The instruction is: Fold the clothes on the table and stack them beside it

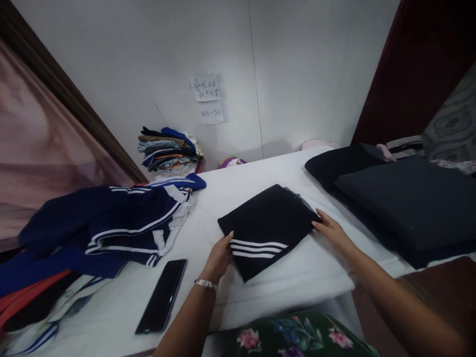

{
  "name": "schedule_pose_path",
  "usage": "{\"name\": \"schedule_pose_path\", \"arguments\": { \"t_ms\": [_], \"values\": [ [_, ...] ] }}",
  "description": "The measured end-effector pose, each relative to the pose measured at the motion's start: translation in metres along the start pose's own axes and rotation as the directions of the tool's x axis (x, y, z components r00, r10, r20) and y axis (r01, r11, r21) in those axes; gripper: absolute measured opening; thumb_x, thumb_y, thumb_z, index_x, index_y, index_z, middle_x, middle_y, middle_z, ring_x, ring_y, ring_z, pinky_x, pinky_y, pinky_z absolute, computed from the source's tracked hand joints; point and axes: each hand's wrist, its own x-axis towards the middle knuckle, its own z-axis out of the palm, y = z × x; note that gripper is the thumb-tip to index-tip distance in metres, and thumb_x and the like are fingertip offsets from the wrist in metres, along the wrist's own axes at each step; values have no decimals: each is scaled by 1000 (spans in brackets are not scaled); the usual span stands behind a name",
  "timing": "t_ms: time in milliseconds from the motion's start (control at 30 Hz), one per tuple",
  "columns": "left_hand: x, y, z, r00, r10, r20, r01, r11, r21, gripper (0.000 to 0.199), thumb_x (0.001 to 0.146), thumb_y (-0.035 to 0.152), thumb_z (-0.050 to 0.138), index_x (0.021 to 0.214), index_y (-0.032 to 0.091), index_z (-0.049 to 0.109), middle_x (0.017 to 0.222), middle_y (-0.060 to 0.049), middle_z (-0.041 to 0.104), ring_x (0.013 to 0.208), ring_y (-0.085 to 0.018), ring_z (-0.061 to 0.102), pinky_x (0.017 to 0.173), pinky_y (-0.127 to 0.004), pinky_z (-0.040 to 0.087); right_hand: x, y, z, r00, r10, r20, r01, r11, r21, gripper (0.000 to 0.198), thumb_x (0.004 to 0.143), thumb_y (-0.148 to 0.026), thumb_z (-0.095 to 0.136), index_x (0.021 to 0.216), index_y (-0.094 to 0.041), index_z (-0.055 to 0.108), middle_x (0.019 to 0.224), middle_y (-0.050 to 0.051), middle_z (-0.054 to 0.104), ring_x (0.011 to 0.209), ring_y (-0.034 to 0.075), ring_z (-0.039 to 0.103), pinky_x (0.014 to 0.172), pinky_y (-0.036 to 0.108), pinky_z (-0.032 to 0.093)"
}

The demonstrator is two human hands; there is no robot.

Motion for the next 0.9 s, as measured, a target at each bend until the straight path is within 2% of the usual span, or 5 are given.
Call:
{"name": "schedule_pose_path", "arguments": {
  "t_ms": [267, 433, 567, 733, 900],
  "values": [
    [-8, 25, 28, 988, -151, 1, 141, 919, -369, 15, 83, 16, 62, 69, 14, 57, 56, 0, 61, 49, -11, 58, 52, -22, 49, -60, -36, 14, 938, 230, -258, -61, 845, 531, 58, 67, -37, 79, 121, -35, 56, 143, -1, 47, 134, 24, 41, 111, 48, 36],
    [-17, 37, 37, 990, -137, -6, 122, 898, -423, 19, 85, 14, 59, 66, 13, 57, 56, -1, 61, 49, -11, 59, 50, -22, 49, -112, -63, 37, 880, 450, 151, -394, 513, 763, 35, 70, -31, 80, 100, -20, 65, 114, 9, 68, 112, 26, 62, 104, 44, 45],
    [-28, 47, 47, 993, -121, -11, 103, 891, -442, 17, 85, 11, 57, 69, 13, 59, 58, -2, 62, 50, -12, 60, 53, -22, 51, -113, -75, 63, 790, 350, 503, -603, 295, 742, 28, 84, -36, 67, 102, -15, 65, 112, 13, 69, 107, 25, 64, 103, 42, 45],
    [-51, 54, 44, 993, -118, -7, 106, 912, -397, 14, 86, 13, 55, 75, 11, 64, 63, -4, 67, 64, -17, 68, 65, -27, 57, -72, -75, 82, 852, 286, 439, -488, 131, 863, 37, 89, -46, 56, 109, -16, 63, 97, 7, 74, 98, 21, 68, 96, 39, 49],
    [-64, 42, 13, 986, -160, -45, 140, 944, -298, 4, 77, 20, 67, 77, 17, 68, 78, -4, 73, 82, -25, 71, 70, -32, 59, -45, -75, 89, 827, 349, 440, -487, 55, 872, 41, 87, -42, 59, 112, -10, 62, 93, 9, 74, 98, 23, 67, 93, 37, 51]
  ]
}}
